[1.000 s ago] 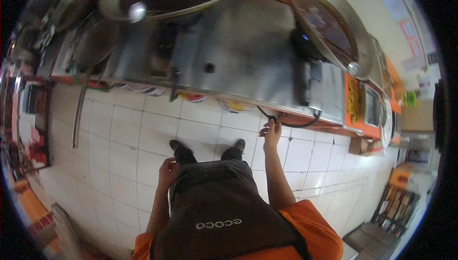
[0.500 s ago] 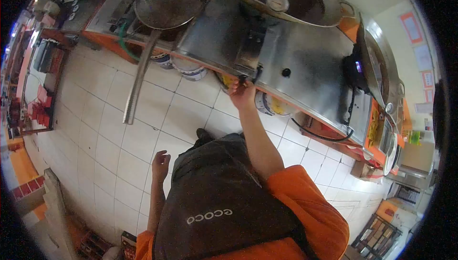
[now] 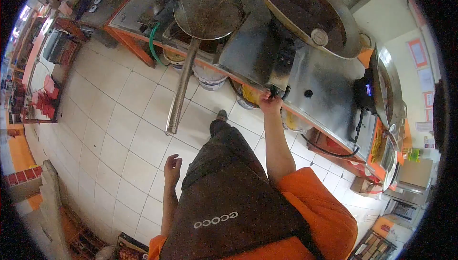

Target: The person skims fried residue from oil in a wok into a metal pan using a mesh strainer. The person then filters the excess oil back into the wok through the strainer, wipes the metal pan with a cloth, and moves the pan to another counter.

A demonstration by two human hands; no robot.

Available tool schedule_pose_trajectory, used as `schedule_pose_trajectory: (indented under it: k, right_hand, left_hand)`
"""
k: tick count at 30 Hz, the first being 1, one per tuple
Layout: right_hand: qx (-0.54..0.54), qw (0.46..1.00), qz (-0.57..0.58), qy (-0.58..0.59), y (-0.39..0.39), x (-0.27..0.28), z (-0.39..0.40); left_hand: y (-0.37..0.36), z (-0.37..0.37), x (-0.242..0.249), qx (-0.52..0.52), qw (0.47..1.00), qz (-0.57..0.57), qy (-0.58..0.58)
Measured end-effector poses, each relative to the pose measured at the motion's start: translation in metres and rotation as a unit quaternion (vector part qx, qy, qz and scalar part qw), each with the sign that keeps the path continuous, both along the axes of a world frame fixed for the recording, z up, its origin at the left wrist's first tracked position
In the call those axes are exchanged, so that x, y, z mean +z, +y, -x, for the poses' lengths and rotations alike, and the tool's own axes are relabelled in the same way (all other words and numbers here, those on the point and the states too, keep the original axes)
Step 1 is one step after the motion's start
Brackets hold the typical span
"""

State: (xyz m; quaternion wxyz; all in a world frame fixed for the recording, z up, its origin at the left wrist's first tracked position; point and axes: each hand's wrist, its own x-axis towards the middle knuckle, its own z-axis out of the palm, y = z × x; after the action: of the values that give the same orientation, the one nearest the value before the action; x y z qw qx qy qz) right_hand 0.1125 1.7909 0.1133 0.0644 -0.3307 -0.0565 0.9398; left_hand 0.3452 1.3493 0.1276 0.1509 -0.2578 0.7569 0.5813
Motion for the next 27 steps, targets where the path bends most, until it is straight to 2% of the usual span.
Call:
schedule_pose_trajectory:
  k: [2, 6, 9, 12, 15, 17, 20, 24, 27]
  right_hand:
    - [-0.011, 0.999, -0.022, -0.026, -0.001, 0.003, -0.004]
    - [0.045, 0.998, 0.044, -0.003, 0.009, -0.004, -0.016]
    - [0.04, 0.997, 0.055, 0.032, 0.001, 0.012, -0.019]
    - [0.003, 0.999, 0.037, 0.008, 0.0, 0.016, -0.014]
    - [0.001, 0.994, 0.101, 0.043, -0.005, 0.01, -0.012]
    - [-0.016, 0.994, 0.099, 0.032, -0.006, 0.011, -0.011]
    - [-0.056, 0.995, 0.084, 0.015, -0.014, 0.022, -0.004]
    - [-0.089, 0.991, 0.095, 0.012, -0.014, 0.021, 0.001]
    - [-0.101, 0.992, 0.074, 0.003, -0.017, 0.03, 0.006]
  left_hand:
    - [-0.002, 0.007, 0.0, 0.013, 1.0, -0.023, -0.002]
    - [-0.011, 0.028, -0.009, 0.013, 0.999, -0.031, 0.0]
    - [-0.024, 0.05, -0.007, -0.026, 0.999, 0.013, -0.013]
    - [-0.037, 0.072, -0.006, -0.041, 0.999, 0.013, -0.012]
    - [-0.051, 0.098, 0.004, -0.082, 0.995, 0.041, 0.027]
    - [-0.046, 0.128, 0.036, -0.134, 0.986, 0.081, 0.05]
    - [-0.065, 0.149, 0.013, -0.079, 0.996, 0.005, 0.036]
    - [-0.048, 0.187, 0.055, -0.086, 0.996, 0.001, 0.013]
    - [-0.025, 0.207, 0.094, -0.086, 0.983, -0.161, -0.032]
